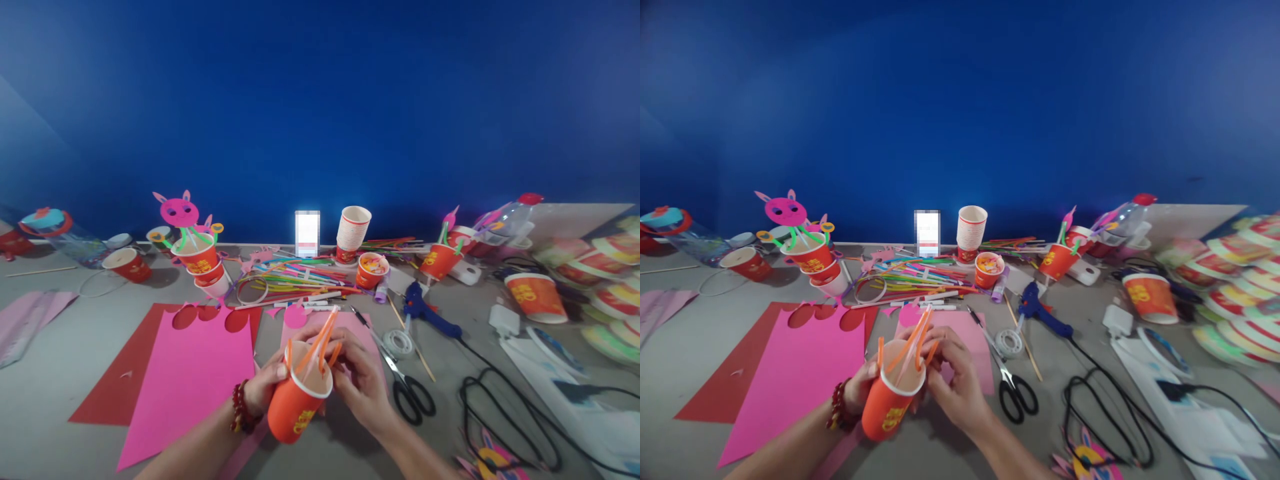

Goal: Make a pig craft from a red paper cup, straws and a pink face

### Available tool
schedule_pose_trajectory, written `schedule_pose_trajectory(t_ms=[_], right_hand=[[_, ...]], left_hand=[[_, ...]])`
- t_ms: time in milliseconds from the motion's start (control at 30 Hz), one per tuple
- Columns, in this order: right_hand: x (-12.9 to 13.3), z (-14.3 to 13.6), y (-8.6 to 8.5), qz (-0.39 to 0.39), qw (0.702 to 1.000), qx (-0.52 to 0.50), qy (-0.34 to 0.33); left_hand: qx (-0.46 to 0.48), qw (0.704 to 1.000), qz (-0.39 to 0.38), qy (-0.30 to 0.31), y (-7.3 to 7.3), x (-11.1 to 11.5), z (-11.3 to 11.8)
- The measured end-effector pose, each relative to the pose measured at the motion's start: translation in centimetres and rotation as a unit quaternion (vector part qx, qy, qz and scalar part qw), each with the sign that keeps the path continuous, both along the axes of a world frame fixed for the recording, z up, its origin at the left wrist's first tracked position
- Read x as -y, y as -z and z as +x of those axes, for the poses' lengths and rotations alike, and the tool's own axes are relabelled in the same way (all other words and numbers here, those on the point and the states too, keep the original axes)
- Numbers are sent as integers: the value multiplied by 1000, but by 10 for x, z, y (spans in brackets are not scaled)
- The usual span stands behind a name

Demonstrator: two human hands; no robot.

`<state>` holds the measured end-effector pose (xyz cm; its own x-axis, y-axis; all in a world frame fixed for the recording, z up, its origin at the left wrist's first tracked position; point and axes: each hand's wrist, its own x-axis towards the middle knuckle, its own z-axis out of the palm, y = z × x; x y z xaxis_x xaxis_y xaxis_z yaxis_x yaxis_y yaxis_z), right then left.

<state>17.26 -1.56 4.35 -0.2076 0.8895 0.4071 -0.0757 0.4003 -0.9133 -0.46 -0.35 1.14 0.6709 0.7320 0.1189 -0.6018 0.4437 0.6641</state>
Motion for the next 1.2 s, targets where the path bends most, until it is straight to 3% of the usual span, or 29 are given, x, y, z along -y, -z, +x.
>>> schedule_pose_trajectory(t_ms=[200, 433, 633, 967, 1200], right_hand=[[-2, 0, 5, -15, 1000, -24, -7], [-1, 1, 11, -34, 999, -22, -21], [-1, 3, 10, -24, 999, 19, 13], [-2, 5, 13, -26, 999, -13, 39], [-4, 8, 7, 4, 999, 32, 38]], left_hand=[[-1, 1000, 20, -1, 4, 1, 3], [16, 1000, -9, -12, 7, 3, 6], [8, 999, -35, -4, 2, 2, 4], [-1, 997, -71, -22, 0, -3, 7], [-55, 984, -48, -160, -13, -4, 9]])
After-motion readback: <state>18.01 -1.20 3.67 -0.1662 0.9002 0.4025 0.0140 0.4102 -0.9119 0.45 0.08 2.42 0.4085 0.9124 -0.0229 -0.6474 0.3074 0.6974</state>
